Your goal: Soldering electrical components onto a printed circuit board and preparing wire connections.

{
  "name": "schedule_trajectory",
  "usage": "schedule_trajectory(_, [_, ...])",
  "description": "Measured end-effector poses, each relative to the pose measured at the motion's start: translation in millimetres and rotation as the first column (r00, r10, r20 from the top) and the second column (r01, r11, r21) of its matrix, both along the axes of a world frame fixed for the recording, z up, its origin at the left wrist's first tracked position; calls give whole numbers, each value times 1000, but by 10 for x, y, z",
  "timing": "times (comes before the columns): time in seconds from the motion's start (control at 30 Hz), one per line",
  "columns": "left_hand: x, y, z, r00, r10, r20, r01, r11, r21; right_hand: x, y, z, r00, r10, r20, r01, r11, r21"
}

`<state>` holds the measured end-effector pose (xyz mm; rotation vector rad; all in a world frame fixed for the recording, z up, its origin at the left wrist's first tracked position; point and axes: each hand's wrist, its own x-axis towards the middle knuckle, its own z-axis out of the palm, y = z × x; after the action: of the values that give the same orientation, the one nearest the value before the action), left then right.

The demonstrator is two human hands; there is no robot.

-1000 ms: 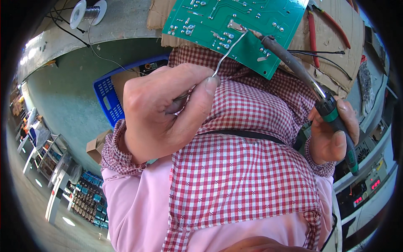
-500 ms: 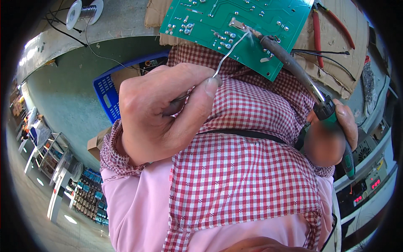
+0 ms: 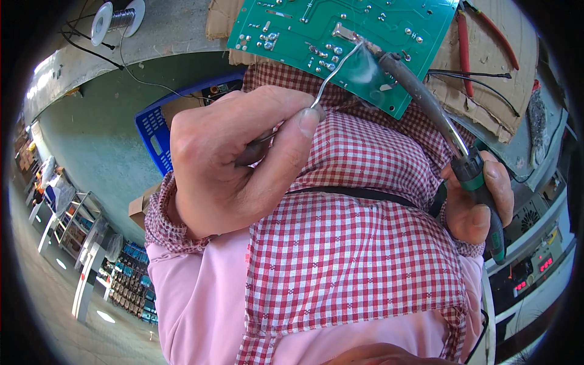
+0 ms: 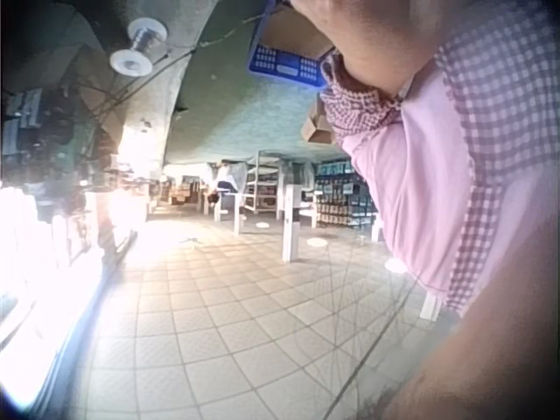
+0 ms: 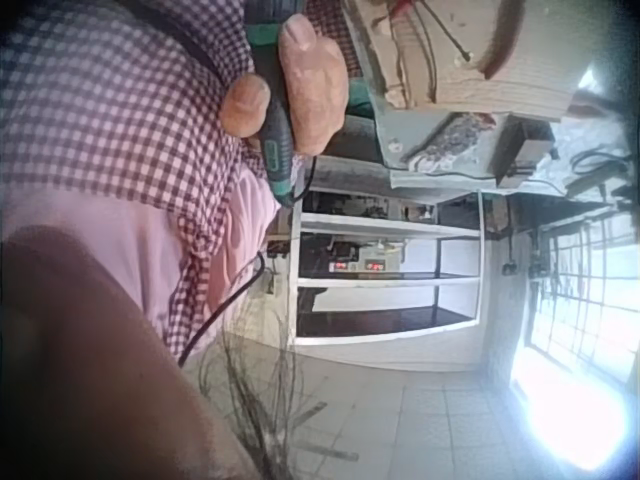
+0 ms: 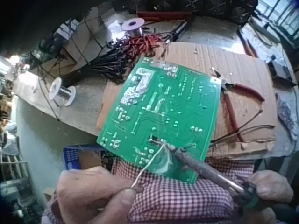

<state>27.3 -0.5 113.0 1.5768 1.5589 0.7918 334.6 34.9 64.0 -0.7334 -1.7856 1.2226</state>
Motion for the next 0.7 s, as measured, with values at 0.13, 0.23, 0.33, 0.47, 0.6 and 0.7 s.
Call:
schedule_trajectory(0.13, [-3,-10,-31,1000,8,16,-8,999,36,3,8,-12,999,28,-31,-28,1000,3])
schedule_trajectory(0.23, [-1,5,-30,1000,-2,2,2,1000,9,-16,-13,-27,999,20,-50,-21,1000,-11])
schedule_trajectory(0.33, [6,11,-56,999,5,33,-6,1000,29,-9,-22,-18,998,6,-54,-8,999,-32])
schedule_trajectory(0.47, [12,16,3,1000,20,3,-19,998,-53,-16,-24,-17,999,-35,-36,35,999,-6])
schedule_trajectory(0.6, [-73,-26,-17,1000,-10,10,10,1000,-4,-75,-19,-64,982,-177,-70,186,971,148])
schedule_trajectory(0.7, [-101,-124,35,999,41,-5,-41,997,-70,8,-33,42,999,-16,-52,8,991,-136])
